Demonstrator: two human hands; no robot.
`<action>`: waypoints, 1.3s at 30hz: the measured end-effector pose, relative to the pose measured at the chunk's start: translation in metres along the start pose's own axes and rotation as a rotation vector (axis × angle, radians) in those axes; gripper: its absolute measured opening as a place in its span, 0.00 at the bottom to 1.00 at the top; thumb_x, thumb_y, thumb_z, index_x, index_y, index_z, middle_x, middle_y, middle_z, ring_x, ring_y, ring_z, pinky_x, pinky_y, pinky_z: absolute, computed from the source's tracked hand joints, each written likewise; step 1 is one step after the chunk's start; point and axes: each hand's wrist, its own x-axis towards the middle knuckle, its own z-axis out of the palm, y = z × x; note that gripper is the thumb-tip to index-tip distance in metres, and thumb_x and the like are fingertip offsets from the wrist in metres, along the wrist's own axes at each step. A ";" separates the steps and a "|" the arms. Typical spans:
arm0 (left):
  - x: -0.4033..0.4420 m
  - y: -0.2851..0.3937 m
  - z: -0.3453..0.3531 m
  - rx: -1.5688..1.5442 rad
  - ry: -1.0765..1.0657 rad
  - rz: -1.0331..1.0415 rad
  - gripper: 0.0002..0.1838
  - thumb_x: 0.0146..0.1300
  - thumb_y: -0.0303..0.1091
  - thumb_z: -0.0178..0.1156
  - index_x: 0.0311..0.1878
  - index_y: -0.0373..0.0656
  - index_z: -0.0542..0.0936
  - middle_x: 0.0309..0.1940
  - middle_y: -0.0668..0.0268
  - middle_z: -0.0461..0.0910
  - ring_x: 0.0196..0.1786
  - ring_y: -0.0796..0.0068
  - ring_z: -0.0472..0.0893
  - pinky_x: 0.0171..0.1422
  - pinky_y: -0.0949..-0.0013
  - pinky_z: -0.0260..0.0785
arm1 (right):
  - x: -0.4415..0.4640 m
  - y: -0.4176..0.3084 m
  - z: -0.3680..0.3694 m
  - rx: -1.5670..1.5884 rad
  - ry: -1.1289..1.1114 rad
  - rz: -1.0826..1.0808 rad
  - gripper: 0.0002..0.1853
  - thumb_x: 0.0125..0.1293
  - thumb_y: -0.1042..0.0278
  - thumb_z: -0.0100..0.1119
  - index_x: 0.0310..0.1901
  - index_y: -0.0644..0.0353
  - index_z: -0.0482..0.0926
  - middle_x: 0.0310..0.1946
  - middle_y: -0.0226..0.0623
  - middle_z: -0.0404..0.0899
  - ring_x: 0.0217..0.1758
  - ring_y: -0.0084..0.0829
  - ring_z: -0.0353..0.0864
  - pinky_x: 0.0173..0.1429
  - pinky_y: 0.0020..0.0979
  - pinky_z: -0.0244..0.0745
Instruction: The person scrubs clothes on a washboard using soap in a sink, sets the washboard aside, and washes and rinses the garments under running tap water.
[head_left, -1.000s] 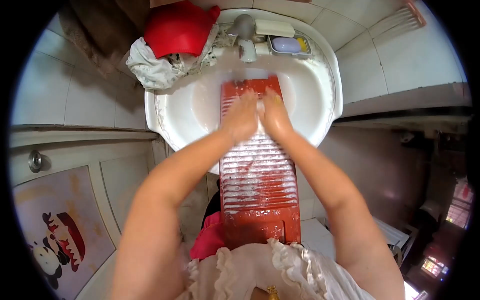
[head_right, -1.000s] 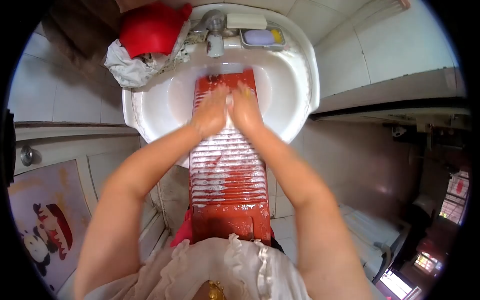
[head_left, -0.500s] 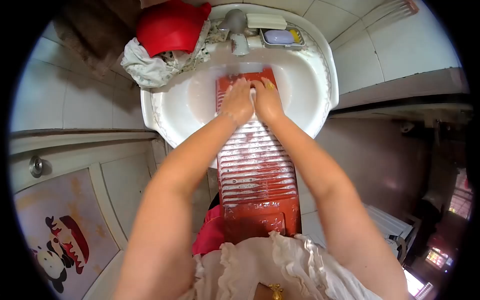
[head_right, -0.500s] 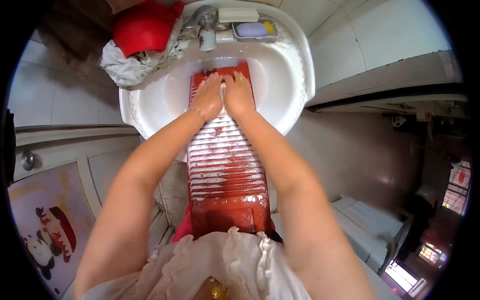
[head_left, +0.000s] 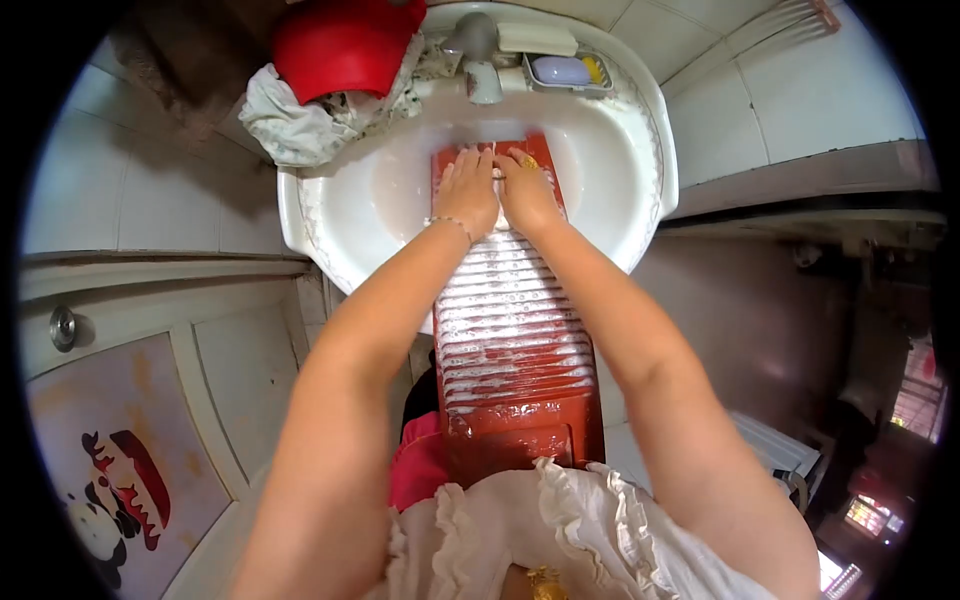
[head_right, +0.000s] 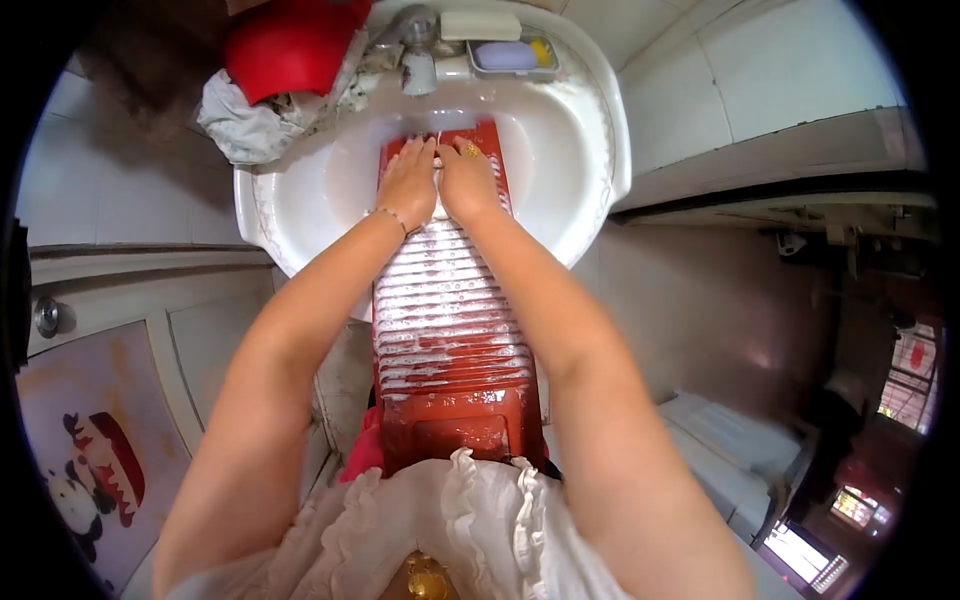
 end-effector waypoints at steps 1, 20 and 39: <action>0.009 0.007 -0.024 0.010 0.015 0.009 0.18 0.64 0.27 0.44 0.56 0.33 0.68 0.56 0.41 0.68 0.62 0.47 0.68 0.67 0.48 0.57 | 0.004 0.001 0.001 0.047 -0.105 0.048 0.13 0.61 0.75 0.47 0.44 0.72 0.74 0.53 0.64 0.73 0.55 0.58 0.73 0.60 0.45 0.68; -0.012 0.030 -0.038 -0.112 -0.251 -0.066 0.19 0.63 0.28 0.45 0.55 0.32 0.72 0.58 0.44 0.71 0.64 0.48 0.68 0.71 0.54 0.56 | 0.111 0.020 -0.113 0.192 -0.250 0.163 0.29 0.57 0.60 0.61 0.58 0.66 0.71 0.58 0.55 0.72 0.63 0.51 0.69 0.67 0.43 0.63; -0.012 0.028 -0.040 -0.161 -0.283 -0.107 0.19 0.65 0.32 0.48 0.56 0.31 0.73 0.62 0.44 0.68 0.67 0.48 0.66 0.73 0.54 0.53 | 0.220 0.070 -0.074 -0.515 -0.250 0.096 0.13 0.59 0.75 0.53 0.45 0.52 0.76 0.41 0.37 0.79 0.53 0.43 0.76 0.53 0.46 0.71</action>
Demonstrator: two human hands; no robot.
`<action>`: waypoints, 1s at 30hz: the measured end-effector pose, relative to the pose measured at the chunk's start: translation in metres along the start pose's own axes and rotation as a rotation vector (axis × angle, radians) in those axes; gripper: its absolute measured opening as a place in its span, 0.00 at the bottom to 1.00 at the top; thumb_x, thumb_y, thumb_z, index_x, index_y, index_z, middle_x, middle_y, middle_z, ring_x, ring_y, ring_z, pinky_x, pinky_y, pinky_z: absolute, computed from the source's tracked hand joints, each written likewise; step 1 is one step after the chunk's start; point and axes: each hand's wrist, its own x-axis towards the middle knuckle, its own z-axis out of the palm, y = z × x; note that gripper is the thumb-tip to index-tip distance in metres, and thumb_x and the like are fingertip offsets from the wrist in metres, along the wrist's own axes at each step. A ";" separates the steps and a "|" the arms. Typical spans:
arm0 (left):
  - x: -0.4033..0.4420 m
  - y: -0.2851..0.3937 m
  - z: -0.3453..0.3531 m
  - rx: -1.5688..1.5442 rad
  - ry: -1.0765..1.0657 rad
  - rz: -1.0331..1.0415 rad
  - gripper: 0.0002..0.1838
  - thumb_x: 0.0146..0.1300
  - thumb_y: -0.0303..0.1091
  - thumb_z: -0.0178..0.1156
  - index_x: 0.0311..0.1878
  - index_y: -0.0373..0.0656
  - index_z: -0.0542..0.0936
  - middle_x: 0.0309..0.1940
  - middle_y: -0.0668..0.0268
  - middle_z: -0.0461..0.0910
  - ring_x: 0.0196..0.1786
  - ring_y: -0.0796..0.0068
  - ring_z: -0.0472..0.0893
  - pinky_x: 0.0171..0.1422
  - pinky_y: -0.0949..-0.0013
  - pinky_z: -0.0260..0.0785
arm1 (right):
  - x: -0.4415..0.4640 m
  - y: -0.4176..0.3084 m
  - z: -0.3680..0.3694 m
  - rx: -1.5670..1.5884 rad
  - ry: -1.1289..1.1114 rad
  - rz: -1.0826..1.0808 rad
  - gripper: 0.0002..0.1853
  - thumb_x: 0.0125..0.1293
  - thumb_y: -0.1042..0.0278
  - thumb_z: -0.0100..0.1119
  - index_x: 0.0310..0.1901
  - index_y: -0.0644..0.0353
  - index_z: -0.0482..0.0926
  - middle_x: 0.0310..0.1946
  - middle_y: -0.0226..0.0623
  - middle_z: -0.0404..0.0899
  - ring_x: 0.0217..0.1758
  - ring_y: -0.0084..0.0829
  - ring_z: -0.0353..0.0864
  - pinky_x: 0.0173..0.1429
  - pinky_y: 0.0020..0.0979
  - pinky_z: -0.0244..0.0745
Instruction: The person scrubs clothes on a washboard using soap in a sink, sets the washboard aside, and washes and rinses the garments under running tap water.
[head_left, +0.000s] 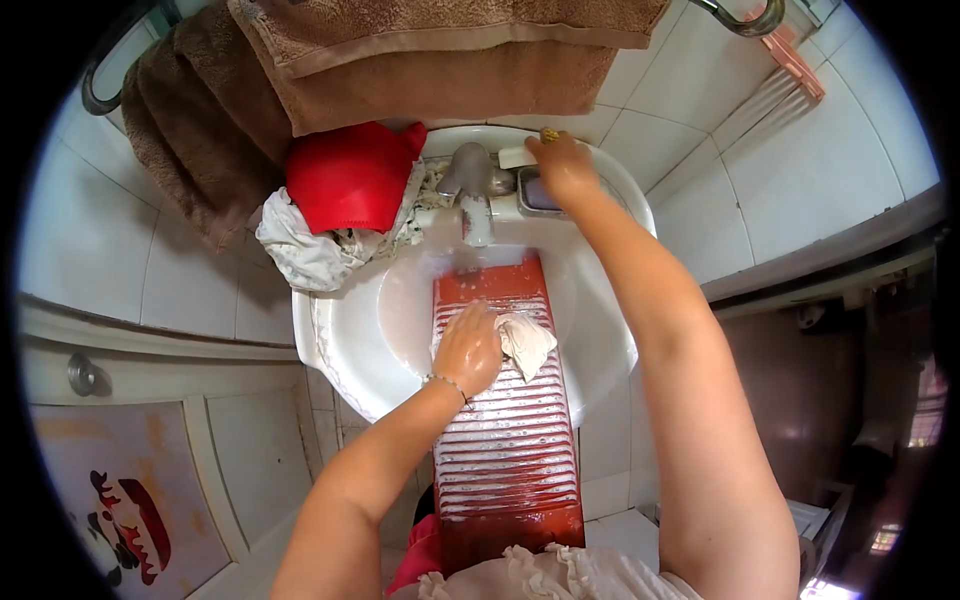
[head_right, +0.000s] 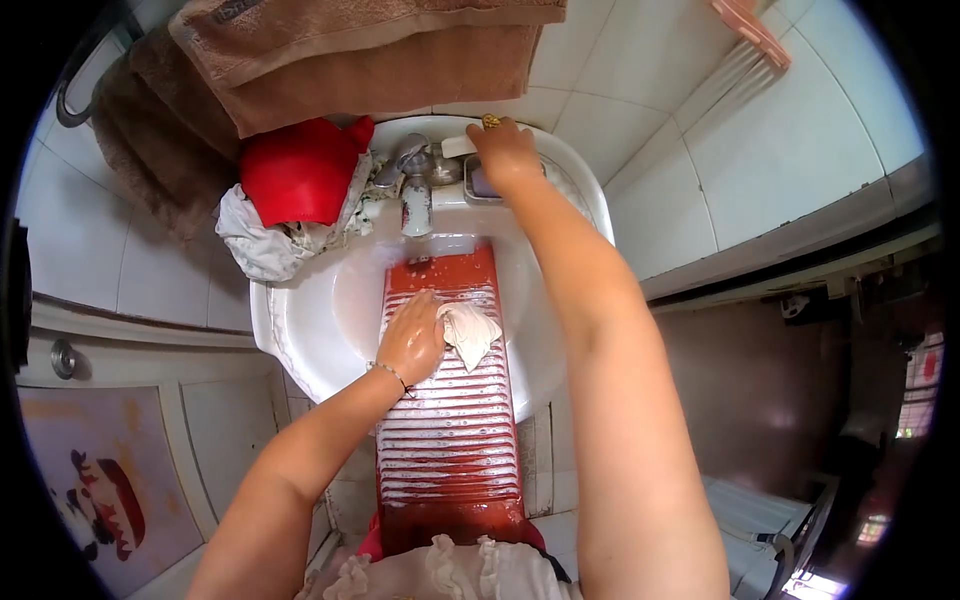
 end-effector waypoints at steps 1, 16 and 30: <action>0.000 0.000 0.000 0.014 0.011 0.014 0.20 0.65 0.33 0.48 0.56 0.31 0.72 0.62 0.44 0.68 0.67 0.48 0.65 0.73 0.54 0.53 | -0.003 0.006 0.000 -0.031 0.121 -0.104 0.13 0.57 0.75 0.54 0.45 0.52 0.76 0.40 0.37 0.78 0.52 0.42 0.77 0.52 0.44 0.71; 0.000 0.008 -0.010 0.040 -0.051 0.015 0.22 0.61 0.30 0.51 0.58 0.32 0.71 0.63 0.44 0.68 0.68 0.49 0.64 0.73 0.54 0.53 | -0.261 -0.021 -0.006 0.894 -0.050 -0.088 0.23 0.58 0.64 0.66 0.53 0.63 0.75 0.54 0.48 0.74 0.58 0.46 0.72 0.63 0.41 0.66; 0.006 0.008 -0.011 -0.109 -0.077 -0.036 0.18 0.61 0.30 0.49 0.54 0.37 0.75 0.57 0.48 0.73 0.61 0.48 0.69 0.67 0.53 0.59 | -0.158 -0.042 0.014 1.057 -0.799 -0.038 0.36 0.60 0.43 0.61 0.60 0.64 0.70 0.59 0.50 0.71 0.65 0.43 0.67 0.69 0.38 0.59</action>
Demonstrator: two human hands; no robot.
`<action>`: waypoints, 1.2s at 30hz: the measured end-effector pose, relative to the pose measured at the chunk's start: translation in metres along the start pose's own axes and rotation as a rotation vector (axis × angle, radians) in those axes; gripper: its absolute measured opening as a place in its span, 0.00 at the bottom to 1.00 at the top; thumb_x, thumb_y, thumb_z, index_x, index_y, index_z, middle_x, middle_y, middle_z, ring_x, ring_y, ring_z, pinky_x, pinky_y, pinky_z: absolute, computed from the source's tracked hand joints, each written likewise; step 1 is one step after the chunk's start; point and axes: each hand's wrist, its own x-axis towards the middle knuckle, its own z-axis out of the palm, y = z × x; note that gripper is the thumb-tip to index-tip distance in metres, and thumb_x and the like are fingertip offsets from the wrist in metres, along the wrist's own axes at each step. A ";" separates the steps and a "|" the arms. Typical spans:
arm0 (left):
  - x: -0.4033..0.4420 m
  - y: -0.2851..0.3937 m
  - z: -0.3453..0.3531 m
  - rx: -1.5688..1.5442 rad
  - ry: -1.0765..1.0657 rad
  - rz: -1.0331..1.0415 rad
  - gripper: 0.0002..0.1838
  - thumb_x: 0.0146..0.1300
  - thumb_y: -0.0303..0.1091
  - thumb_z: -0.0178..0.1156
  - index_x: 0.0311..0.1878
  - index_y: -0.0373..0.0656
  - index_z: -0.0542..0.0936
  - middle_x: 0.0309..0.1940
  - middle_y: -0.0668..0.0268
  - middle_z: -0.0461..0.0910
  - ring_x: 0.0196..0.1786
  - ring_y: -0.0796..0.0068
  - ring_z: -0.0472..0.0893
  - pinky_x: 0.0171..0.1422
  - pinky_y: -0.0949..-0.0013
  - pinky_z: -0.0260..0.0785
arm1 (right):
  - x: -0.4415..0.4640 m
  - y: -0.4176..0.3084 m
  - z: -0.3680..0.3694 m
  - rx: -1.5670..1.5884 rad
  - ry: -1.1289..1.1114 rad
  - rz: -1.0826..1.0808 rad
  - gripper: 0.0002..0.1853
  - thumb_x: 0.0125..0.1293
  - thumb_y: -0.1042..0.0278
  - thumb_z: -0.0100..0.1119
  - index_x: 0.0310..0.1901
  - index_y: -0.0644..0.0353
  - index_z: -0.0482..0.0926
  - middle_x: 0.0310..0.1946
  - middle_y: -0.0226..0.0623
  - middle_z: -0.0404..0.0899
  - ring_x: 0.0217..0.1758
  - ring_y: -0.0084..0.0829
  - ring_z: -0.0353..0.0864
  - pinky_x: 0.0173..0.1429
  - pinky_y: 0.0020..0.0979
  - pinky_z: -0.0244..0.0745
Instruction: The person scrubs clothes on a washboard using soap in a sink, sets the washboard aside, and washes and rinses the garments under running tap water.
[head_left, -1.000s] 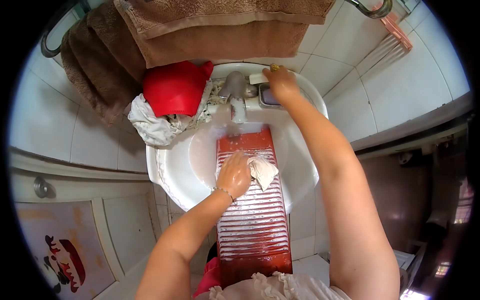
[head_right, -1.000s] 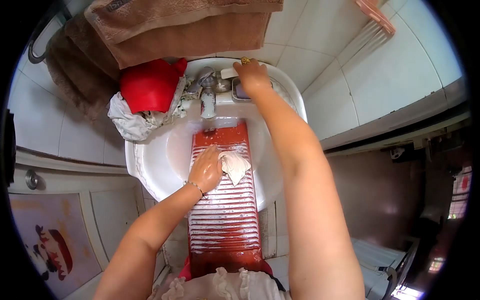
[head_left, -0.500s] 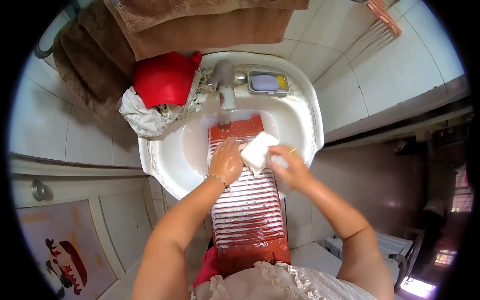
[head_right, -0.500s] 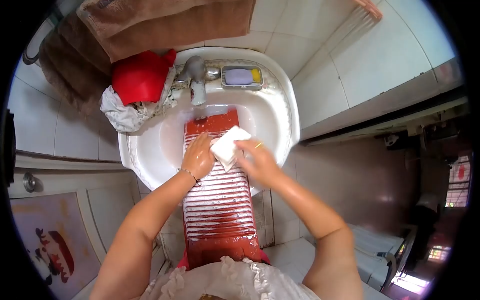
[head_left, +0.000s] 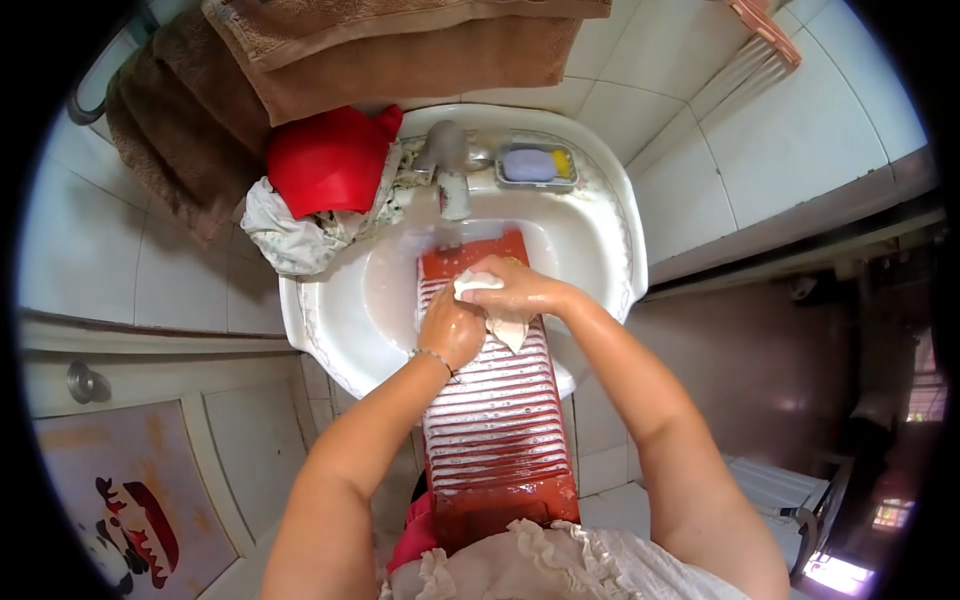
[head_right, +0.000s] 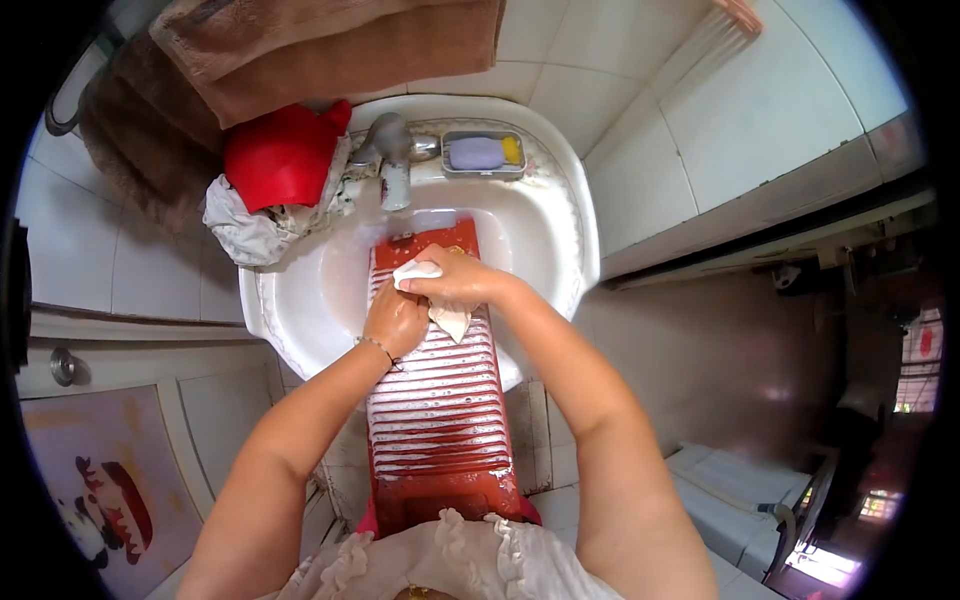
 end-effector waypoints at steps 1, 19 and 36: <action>0.000 0.000 -0.001 0.001 0.001 -0.004 0.18 0.61 0.30 0.49 0.54 0.37 0.75 0.57 0.48 0.73 0.61 0.48 0.69 0.67 0.53 0.59 | 0.001 -0.001 -0.001 0.000 -0.004 -0.001 0.36 0.60 0.43 0.61 0.60 0.64 0.70 0.59 0.50 0.71 0.65 0.43 0.67 0.69 0.38 0.59; -0.007 -0.018 0.028 0.043 -0.004 -0.031 0.16 0.61 0.37 0.54 0.50 0.43 0.78 0.48 0.56 0.79 0.53 0.57 0.77 0.57 0.57 0.68 | 0.052 -0.091 0.044 -0.892 -0.362 -0.192 0.32 0.46 0.51 0.71 0.55 0.48 0.76 0.48 0.42 0.80 0.53 0.42 0.78 0.56 0.41 0.68; -0.003 0.004 -0.002 -0.042 0.092 0.033 0.21 0.60 0.35 0.54 0.56 0.37 0.74 0.56 0.50 0.74 0.61 0.52 0.70 0.67 0.56 0.59 | -0.028 0.007 0.072 -0.726 0.699 -0.240 0.30 0.64 0.50 0.56 0.67 0.46 0.67 0.51 0.57 0.73 0.56 0.54 0.71 0.59 0.49 0.64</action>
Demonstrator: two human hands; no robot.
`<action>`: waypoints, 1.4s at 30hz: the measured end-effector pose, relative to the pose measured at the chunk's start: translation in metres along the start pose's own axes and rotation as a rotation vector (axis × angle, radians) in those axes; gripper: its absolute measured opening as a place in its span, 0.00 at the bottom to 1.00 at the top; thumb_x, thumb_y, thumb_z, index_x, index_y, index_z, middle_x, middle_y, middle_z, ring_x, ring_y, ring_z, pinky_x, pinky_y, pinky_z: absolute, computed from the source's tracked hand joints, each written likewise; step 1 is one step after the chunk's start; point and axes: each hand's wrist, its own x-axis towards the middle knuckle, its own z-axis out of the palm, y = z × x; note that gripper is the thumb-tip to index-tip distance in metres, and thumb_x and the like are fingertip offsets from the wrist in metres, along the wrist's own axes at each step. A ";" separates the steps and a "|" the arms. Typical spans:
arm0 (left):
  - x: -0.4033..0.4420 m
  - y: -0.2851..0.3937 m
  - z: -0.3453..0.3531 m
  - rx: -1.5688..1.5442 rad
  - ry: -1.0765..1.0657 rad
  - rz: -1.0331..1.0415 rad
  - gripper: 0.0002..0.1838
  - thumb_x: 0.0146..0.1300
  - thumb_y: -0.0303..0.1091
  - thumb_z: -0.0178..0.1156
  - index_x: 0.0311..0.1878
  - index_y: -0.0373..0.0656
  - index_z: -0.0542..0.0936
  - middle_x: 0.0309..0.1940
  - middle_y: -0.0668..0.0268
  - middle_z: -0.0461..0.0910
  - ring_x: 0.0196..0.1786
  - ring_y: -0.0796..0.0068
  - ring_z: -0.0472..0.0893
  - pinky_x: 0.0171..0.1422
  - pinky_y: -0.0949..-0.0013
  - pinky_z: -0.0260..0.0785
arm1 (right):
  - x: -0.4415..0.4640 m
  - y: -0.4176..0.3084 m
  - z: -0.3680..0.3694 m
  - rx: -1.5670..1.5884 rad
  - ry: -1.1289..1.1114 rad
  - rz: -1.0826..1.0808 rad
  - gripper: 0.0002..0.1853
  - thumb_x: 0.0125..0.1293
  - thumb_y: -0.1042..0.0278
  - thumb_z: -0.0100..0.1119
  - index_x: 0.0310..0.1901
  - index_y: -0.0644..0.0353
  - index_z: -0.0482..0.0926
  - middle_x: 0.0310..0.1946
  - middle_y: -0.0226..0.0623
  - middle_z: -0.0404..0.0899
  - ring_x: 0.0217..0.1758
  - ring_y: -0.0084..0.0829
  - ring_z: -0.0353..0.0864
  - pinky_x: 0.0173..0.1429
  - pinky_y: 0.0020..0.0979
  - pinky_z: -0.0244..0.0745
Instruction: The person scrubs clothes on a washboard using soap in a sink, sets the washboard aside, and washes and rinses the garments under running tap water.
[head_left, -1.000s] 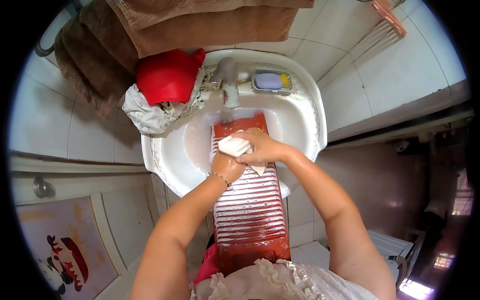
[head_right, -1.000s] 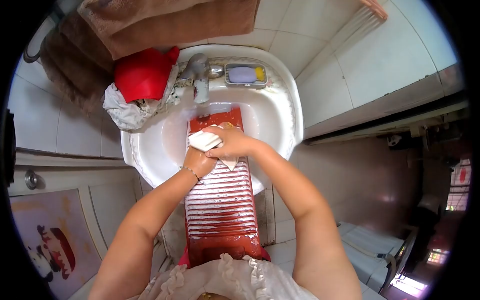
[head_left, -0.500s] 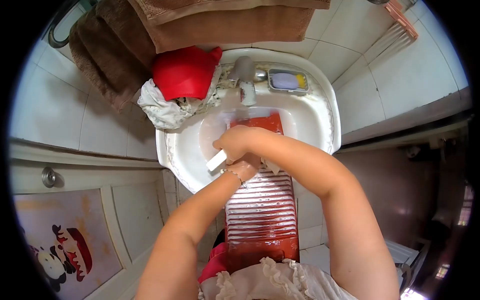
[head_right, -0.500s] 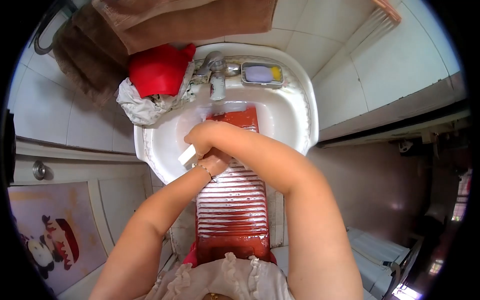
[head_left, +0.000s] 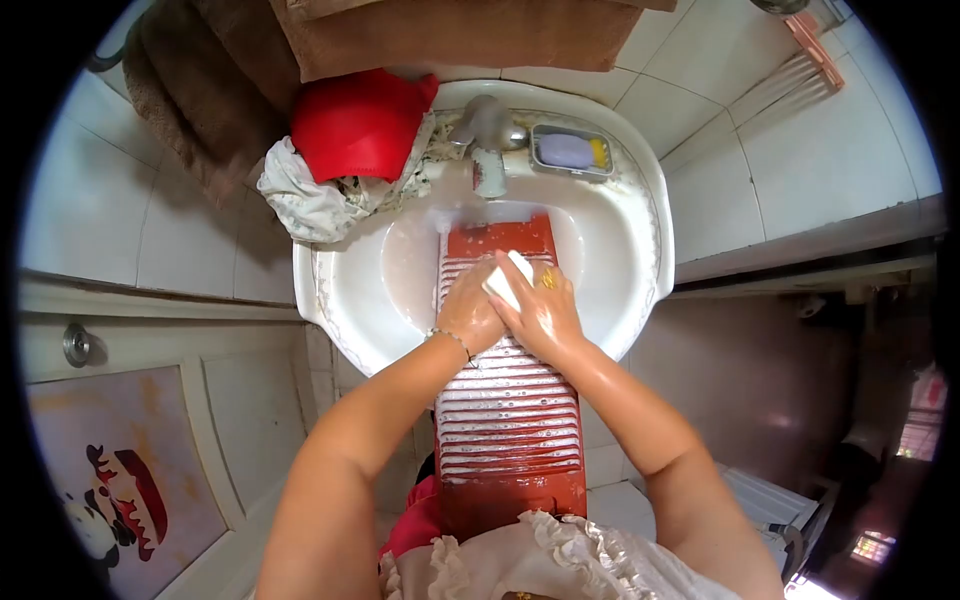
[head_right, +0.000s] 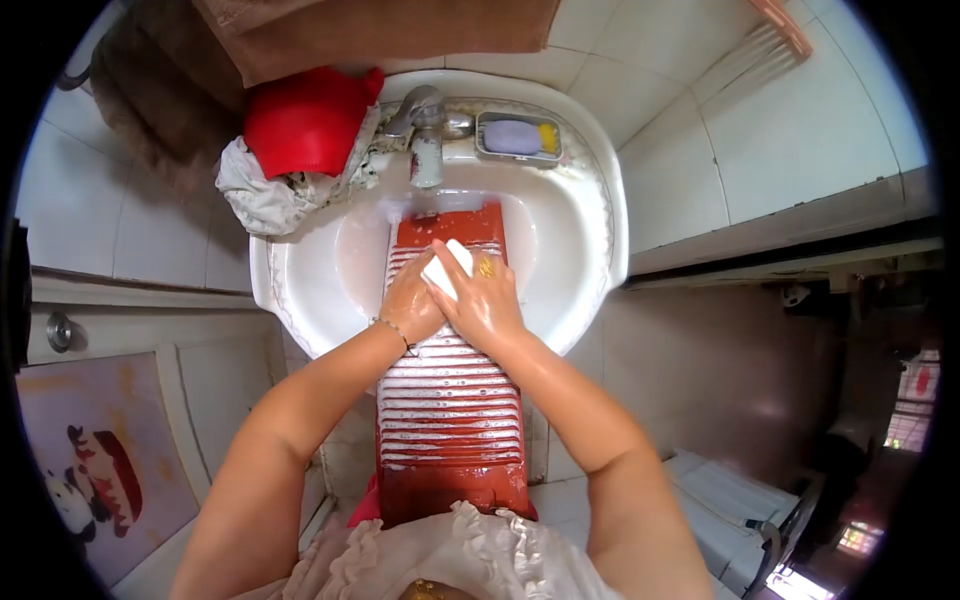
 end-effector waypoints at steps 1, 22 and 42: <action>0.005 0.006 -0.008 0.003 -0.107 0.009 0.20 0.60 0.34 0.53 0.55 0.37 0.74 0.56 0.49 0.74 0.60 0.51 0.71 0.66 0.55 0.60 | 0.010 -0.001 0.006 -0.041 0.012 0.053 0.28 0.65 0.50 0.55 0.66 0.45 0.68 0.50 0.56 0.73 0.55 0.53 0.71 0.57 0.49 0.65; -0.003 -0.018 0.017 0.188 -0.006 0.099 0.21 0.63 0.32 0.47 0.56 0.28 0.72 0.57 0.44 0.74 0.62 0.50 0.71 0.69 0.56 0.59 | 0.153 0.108 -0.389 1.906 0.904 0.247 0.19 0.73 0.66 0.40 0.57 0.72 0.66 0.51 0.59 0.74 0.58 0.54 0.73 0.56 0.50 0.78; -0.007 -0.012 0.005 0.109 -0.062 0.185 0.20 0.60 0.29 0.51 0.55 0.32 0.74 0.56 0.46 0.74 0.62 0.50 0.72 0.69 0.56 0.60 | 0.027 0.039 -0.036 0.250 0.087 0.007 0.20 0.65 0.58 0.55 0.57 0.55 0.76 0.62 0.49 0.70 0.68 0.50 0.64 0.73 0.45 0.53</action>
